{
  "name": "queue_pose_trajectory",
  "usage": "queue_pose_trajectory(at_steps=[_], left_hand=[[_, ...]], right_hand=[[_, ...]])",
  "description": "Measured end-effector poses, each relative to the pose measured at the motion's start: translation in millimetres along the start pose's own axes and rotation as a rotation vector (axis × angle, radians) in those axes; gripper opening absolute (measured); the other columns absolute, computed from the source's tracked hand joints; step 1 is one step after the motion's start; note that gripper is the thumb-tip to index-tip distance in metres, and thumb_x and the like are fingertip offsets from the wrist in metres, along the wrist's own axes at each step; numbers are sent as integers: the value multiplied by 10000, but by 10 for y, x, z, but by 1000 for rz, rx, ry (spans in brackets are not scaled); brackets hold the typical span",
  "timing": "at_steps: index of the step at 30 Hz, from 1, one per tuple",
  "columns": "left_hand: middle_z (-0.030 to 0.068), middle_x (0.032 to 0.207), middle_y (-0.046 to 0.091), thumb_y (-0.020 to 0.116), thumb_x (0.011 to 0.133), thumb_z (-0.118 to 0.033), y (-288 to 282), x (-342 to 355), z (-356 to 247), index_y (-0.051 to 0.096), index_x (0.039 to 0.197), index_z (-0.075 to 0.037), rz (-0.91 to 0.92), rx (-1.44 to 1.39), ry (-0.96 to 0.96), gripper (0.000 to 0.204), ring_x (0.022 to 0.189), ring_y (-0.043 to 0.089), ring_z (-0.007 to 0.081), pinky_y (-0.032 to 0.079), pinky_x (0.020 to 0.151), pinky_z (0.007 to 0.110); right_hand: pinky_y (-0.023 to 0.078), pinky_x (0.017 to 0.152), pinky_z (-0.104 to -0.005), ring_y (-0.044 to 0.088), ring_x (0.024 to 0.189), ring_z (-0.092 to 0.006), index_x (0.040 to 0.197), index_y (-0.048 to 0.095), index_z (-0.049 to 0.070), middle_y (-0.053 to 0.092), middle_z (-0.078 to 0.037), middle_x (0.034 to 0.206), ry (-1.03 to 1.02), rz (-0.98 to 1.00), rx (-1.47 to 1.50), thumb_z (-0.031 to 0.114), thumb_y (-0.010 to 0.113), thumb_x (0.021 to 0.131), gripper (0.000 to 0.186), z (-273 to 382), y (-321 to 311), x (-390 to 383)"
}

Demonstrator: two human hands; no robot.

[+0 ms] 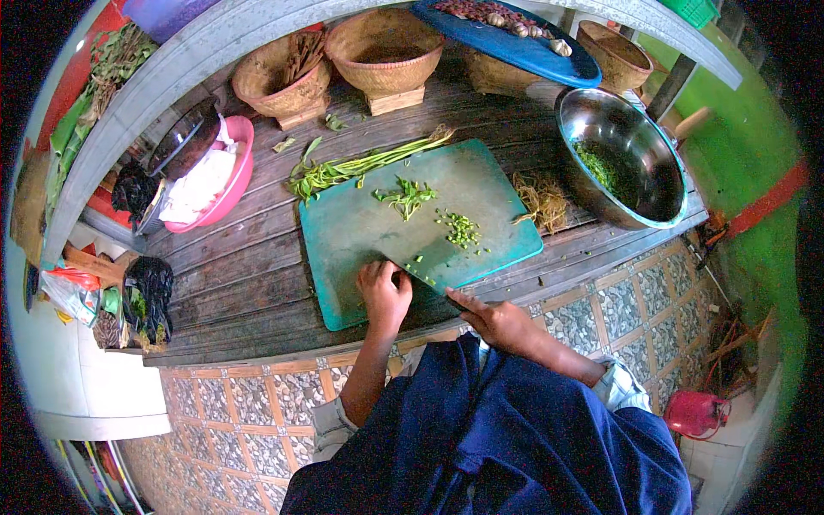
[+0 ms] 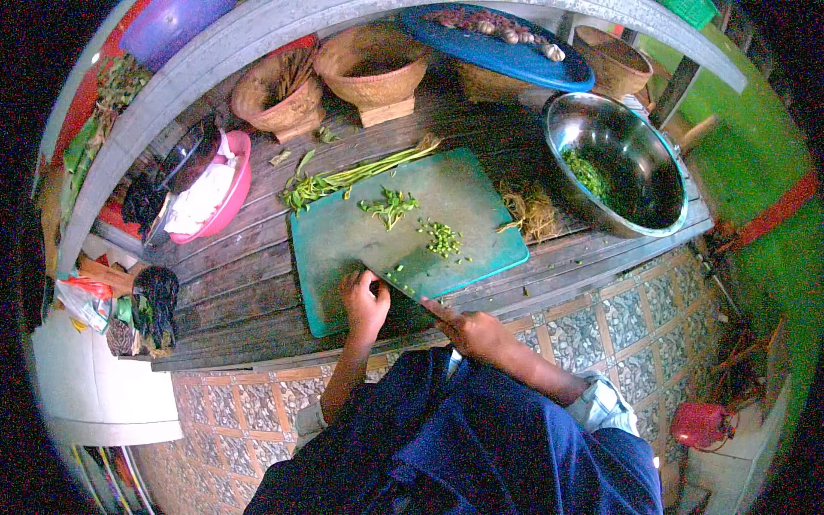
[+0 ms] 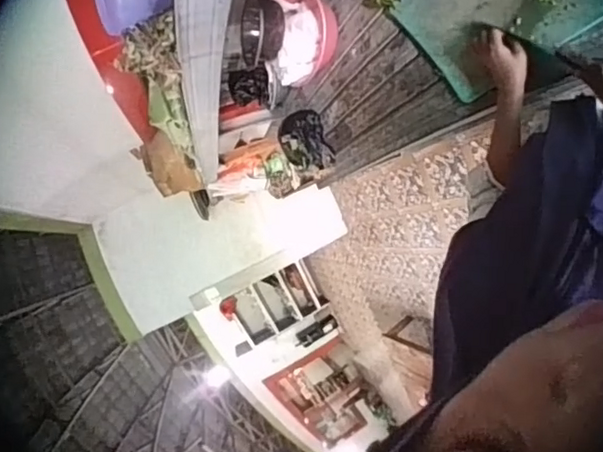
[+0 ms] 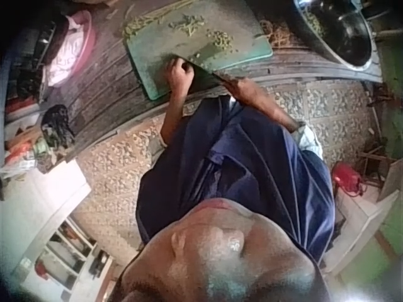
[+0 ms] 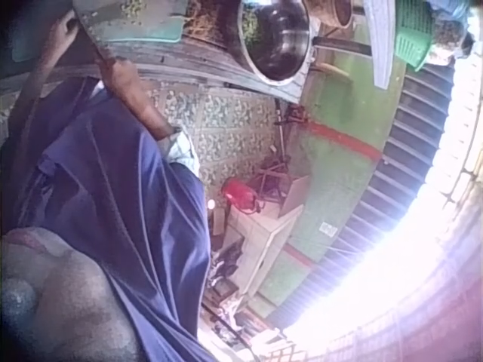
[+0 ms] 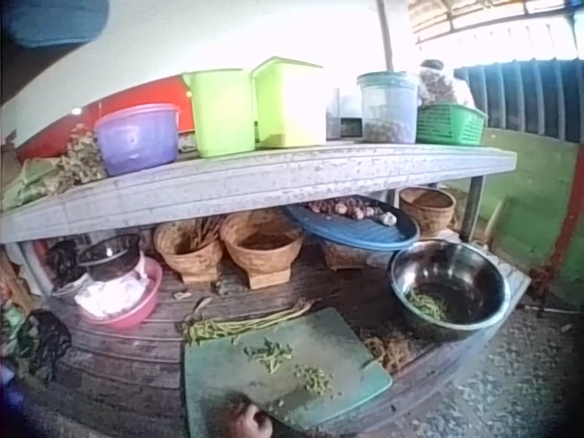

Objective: Chopping green vegetable stalks on a cutting board using a knife.

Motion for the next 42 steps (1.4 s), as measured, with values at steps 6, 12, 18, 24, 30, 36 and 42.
queue_pose_trajectory(at_steps=[6, 12, 18, 24, 30, 36, 42], left_hand=[[99, 760, 556, 664, 678, -100, 5, 5, -19, 562, 739, -83, -6, -39, 13, 120, 818, 529, 322, 383, 807, 453], [97, 757, 558, 662, 681, -95, -7, -11, -13, 561, 736, -83, -36, -49, 36, 116, 804, 532, 318, 392, 782, 447], [108, 744, 558, 658, 673, -67, -30, -10, 0, 544, 725, -66, -54, -101, 20, 125, 787, 528, 330, 394, 767, 443], [117, 741, 556, 650, 669, -51, -5, -9, 41, 532, 713, -60, -36, -88, 4, 126, 788, 524, 334, 392, 764, 448], [102, 752, 559, 655, 666, -59, 6, -19, 69, 541, 713, -68, -22, -107, -19, 123, 798, 526, 330, 390, 775, 454], [71, 787, 581, 669, 685, -102, -88, -50, 24, 581, 741, -103, -52, 2, 13, 105, 830, 538, 312, 392, 804, 445], [86, 802, 587, 662, 691, -106, -50, -77, 102, 594, 767, -105, -6, -15, -8, 102, 834, 535, 323, 390, 806, 450]], right_hand=[[497, 525, -537, 606, 581, -424, 1441, 269, 294, 629, -231, 740, 97, 83, 86, 256, 517, 922, 576, -78, 122, 118], [493, 564, -564, 611, 619, -438, 1442, 270, 274, 626, -251, 770, 35, 29, 144, 273, 501, 933, 559, -57, 146, 243], [499, 565, -554, 608, 609, -439, 1442, 277, 269, 636, -249, 852, 70, 0, 115, 271, 494, 940, 547, -59, 27, 88], [499, 550, -549, 608, 600, -437, 1447, 259, 263, 644, -238, 824, 17, 21, 165, 262, 496, 940, 559, 56, 27, 50], [496, 515, -528, 607, 567, -419, 1461, 203, 275, 635, -236, 750, 42, 44, 74, 284, 516, 933, 614, 42, 152, 175], [491, 522, -542, 604, 567, -426, 1451, 243, 276, 621, -215, 679, 33, -7, 82, 285, 523, 926, 595, -14, 80, 176], [508, 544, -524, 614, 612, -427, 1452, 250, 262, 654, -227, 844, -143, -190, 174, 254, 509, 931, 582, 179, -182, 81]])
Point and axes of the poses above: each hand's wrist, its own x-axis towards the middle knuckle, its own y-axis out of the palm, z = x × y, the point moved 10 cm from there along x, towards the middle knuckle
